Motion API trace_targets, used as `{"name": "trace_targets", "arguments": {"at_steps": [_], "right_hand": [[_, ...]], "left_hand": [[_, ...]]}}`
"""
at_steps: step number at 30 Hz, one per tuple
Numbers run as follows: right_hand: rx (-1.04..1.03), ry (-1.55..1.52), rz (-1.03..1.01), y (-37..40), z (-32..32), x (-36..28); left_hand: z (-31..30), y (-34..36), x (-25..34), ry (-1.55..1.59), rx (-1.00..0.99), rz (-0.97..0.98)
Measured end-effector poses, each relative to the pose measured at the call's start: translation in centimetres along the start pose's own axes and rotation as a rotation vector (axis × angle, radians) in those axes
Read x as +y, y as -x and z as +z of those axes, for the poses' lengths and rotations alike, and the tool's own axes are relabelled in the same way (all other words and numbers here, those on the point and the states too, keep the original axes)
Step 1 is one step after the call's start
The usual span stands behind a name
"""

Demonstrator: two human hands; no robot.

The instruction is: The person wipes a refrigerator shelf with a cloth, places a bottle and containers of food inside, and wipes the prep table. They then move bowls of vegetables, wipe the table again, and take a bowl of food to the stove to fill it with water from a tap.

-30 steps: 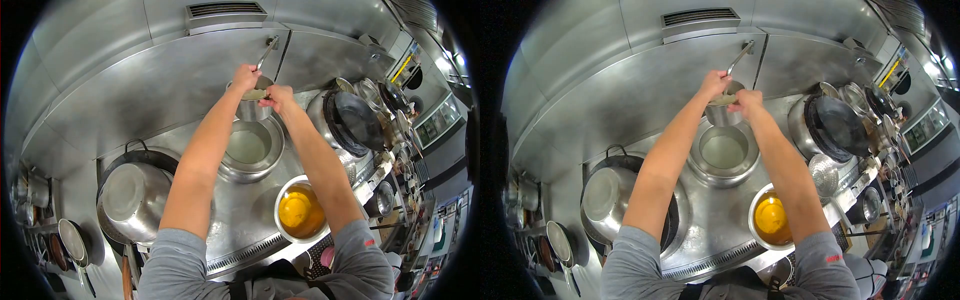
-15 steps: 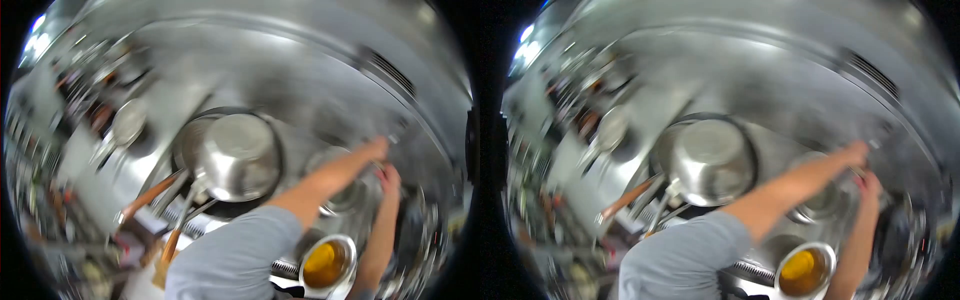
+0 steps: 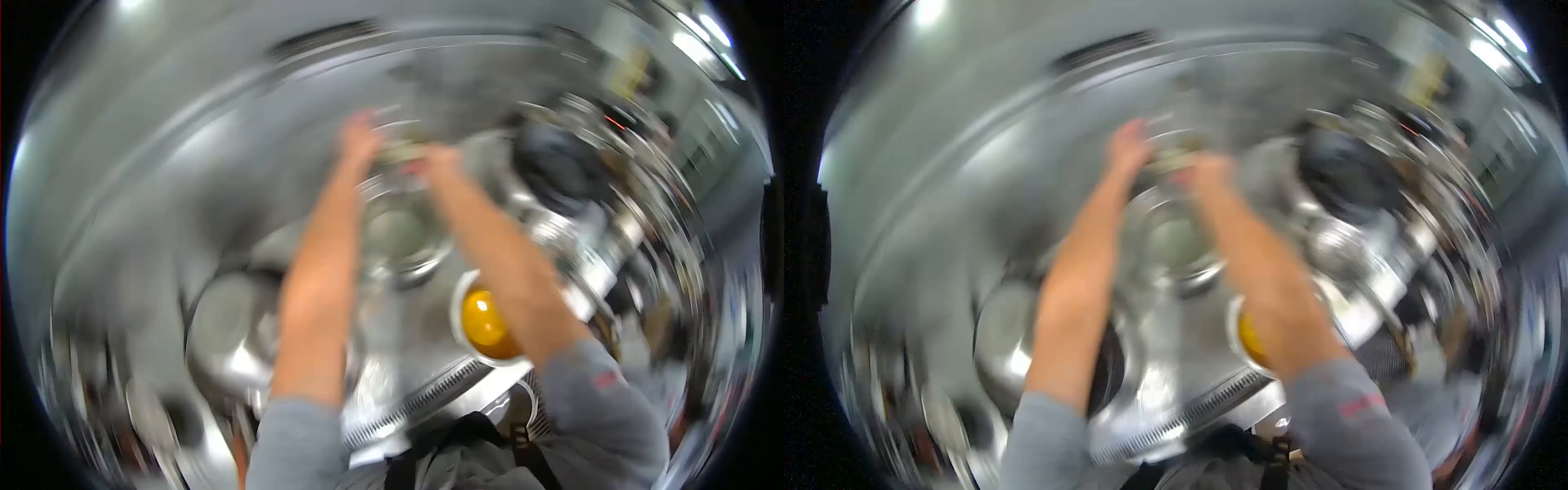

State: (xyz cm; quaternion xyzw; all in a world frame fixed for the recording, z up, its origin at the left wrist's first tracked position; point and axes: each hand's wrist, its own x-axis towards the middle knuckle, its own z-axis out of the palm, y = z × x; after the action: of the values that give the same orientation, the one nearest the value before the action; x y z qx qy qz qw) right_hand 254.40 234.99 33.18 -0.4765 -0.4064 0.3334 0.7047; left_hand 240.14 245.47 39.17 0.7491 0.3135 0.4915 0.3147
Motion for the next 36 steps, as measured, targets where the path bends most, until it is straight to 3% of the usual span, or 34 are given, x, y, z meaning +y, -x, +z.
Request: {"name": "trace_targets", "arguments": {"at_steps": [1,3,4,5,6,7,9,11,15,17,21,23,28,32,36], "right_hand": [[0.038,0.224,0.146,2.7,1.3,-2.8],[0.357,0.482,0.162,2.3,1.5,-5.1],[0.543,0.484,0.229,1.3,1.2,-6.0],[0.711,0.449,0.317,0.5,2.1,-6.7],[0.78,0.311,0.318,0.8,1.9,-7.9],[0.853,0.174,0.31,0.7,1.9,-8.5],[0.799,-0.022,0.379,1.3,2.0,-9.1],[0.839,-0.02,0.392,3.2,2.2,-10.2],[0.815,0.011,0.417,2.6,2.1,-10.1],[0.809,-0.024,0.449,2.9,2.1,-9.3],[0.824,-0.046,0.511,2.7,1.4,-8.4],[0.836,-0.041,0.504,2.8,1.1,-8.4],[0.826,-0.012,0.488,2.7,0.1,-8.8],[0.835,-0.048,0.468,2.9,0.0,-9.3],[0.809,-0.053,0.463,3.1,-0.2,-9.8]], "left_hand": [[-2.4,1.2,7.4,-0.048,-0.239,-0.259],[1.9,-2.4,4.9,-0.145,-0.33,-0.035],[5.9,-6.0,-1.4,0.246,-0.217,-0.221],[6.4,-6.0,-0.1,0.278,-0.283,-0.142],[7.9,-6.8,0.0,-0.001,-0.322,-0.162],[9.8,-6.9,0.6,0.004,-0.337,-0.149],[11.7,-5.7,-0.1,0.06,-0.381,-0.045],[10.9,-3.5,2.5,0.069,-0.294,0.047],[9.9,-4.1,0.7,0.108,-0.248,-0.012],[8.5,-4.4,-0.1,-0.091,-0.298,0.022],[9.1,-4.2,-0.8,-0.003,-0.325,-0.102],[10.1,-4.4,-1.4,0.201,-0.419,-0.105],[10.4,-3.2,0.9,0.174,-0.433,-0.172],[11.0,-3.0,0.4,0.287,-0.447,-0.301],[11.3,-3.0,-0.5,0.256,-0.421,-0.296]]}}
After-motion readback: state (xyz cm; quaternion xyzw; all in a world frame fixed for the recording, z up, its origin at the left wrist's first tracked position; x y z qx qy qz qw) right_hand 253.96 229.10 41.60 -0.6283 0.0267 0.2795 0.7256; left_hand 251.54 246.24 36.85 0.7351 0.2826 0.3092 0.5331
